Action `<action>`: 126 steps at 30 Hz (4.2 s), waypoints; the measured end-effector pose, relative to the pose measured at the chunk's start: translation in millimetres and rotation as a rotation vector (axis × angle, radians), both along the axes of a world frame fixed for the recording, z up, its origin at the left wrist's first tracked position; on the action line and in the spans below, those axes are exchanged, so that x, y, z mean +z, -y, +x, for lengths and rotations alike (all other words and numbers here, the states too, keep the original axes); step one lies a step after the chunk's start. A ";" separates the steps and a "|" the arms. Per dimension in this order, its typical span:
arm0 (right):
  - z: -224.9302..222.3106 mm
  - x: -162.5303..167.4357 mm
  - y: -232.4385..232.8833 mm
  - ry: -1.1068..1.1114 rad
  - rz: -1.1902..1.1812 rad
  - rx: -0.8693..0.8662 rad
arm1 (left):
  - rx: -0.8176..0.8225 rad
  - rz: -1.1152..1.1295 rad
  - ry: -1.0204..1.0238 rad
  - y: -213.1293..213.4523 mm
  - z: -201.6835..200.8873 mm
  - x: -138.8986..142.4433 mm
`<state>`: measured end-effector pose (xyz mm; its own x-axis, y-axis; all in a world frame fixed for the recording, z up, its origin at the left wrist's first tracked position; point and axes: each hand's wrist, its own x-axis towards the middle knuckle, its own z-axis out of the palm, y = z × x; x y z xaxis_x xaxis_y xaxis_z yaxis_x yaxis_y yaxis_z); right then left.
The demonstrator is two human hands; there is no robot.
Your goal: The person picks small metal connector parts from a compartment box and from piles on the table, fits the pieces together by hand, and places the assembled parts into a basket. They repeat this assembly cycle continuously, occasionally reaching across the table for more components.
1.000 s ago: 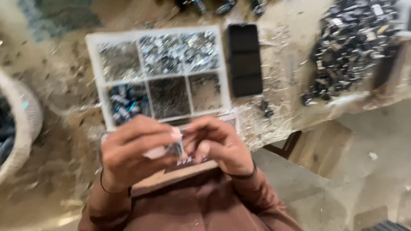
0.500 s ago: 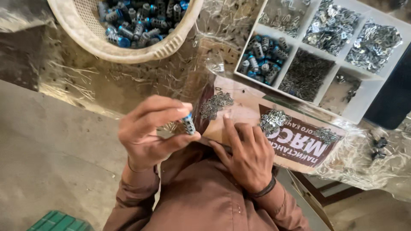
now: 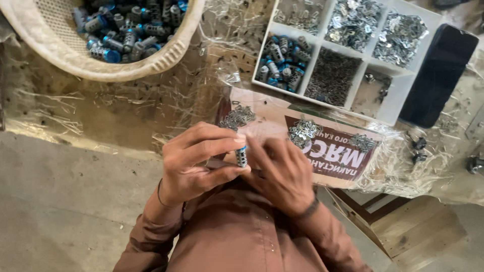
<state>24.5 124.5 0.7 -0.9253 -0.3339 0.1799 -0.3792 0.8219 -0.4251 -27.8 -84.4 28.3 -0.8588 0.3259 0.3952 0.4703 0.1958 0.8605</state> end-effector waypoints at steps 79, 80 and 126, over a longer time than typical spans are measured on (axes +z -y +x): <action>88.8 -39.3 -81.1 0.543 -2.080 -0.341 | -0.400 0.070 0.037 -91.0 4.4 -17.8; 83.1 -34.3 -81.2 0.327 -1.639 -0.411 | -0.412 0.066 0.034 -91.6 3.8 -17.6; -3.5 2.1 12.4 0.046 -0.107 -0.196 | 0.215 0.066 -0.056 14.6 -11.9 -15.3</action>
